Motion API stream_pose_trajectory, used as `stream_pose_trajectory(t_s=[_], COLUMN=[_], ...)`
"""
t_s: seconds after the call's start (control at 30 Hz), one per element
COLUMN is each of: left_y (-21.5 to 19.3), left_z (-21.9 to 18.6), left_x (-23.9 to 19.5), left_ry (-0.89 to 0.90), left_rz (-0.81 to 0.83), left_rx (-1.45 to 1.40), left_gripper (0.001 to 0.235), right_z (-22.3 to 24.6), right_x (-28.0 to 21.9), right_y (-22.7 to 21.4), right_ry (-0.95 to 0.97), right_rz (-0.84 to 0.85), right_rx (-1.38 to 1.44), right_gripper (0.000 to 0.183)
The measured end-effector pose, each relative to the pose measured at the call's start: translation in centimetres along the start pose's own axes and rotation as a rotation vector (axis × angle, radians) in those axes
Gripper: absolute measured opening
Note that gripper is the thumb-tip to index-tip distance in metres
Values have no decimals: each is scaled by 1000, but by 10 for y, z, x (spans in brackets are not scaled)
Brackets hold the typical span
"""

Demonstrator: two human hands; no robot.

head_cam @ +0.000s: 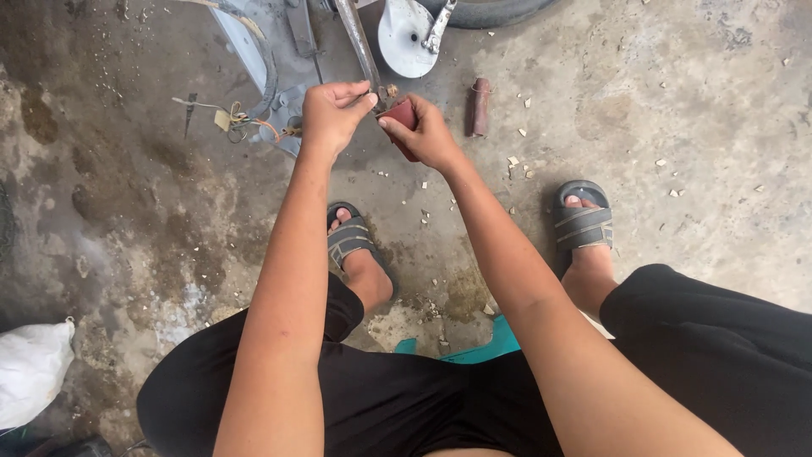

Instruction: The person sits on a low stool and uses a piece of sandpaper to sand a metal rod attached to a larger metal frame. They hold the rod with one hand and rub the sandpaper back and forth along its surface with the other hand.

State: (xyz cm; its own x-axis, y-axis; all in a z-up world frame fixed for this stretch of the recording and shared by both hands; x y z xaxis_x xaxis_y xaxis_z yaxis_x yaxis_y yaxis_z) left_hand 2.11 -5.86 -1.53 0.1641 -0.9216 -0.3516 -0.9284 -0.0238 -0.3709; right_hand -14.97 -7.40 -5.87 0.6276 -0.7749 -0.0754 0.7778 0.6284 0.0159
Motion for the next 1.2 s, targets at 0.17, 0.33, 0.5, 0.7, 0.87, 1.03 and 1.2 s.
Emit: stream_pose_trajectory(t_s=[0.17,0.33,0.5,0.7,0.87,1.03,1.2], left_y=[0,-2,0,-2,-2,-1,-3], left_z=[0,0,6,-8,-15,-10,31], left_x=[0,0,6,-10,2,-6,19], left_ry=[1,-11,3,-234,-45,-76,-36], left_rz=[5,18,70,108,94,75,-5], left_rx=[2,6,-67,2,12,18,41], left_gripper=[29,29,30,36,32,30,30], right_z=[18,43,13,28,20,18,-30], right_x=[0,-3,-5,-10,-3,-4,-4], right_y=[1,-2,-5,0,-4,2,1], right_ry=[-121,-309,-261,-341,-284,-248,-166], right_rz=[59,-20,-239,-257,-296,-295,-347], right_rx=[81,242,-114,-25,-51,-48,-80], right_gripper=[15,15,27,13,18,23,15])
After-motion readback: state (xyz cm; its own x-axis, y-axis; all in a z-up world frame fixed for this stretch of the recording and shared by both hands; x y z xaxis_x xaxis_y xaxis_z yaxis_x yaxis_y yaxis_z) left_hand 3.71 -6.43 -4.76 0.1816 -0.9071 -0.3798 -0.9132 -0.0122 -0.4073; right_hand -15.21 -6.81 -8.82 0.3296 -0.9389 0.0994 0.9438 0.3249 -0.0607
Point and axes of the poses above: each hand's wrist, its own x-axis towards the middle knuckle, its own y-axis out of the palm, z = x × y, the point moved 7 cm from there along x, towards the middle knuckle, and after that the axes turned 10 degrees about z, right-handed, at the moved point
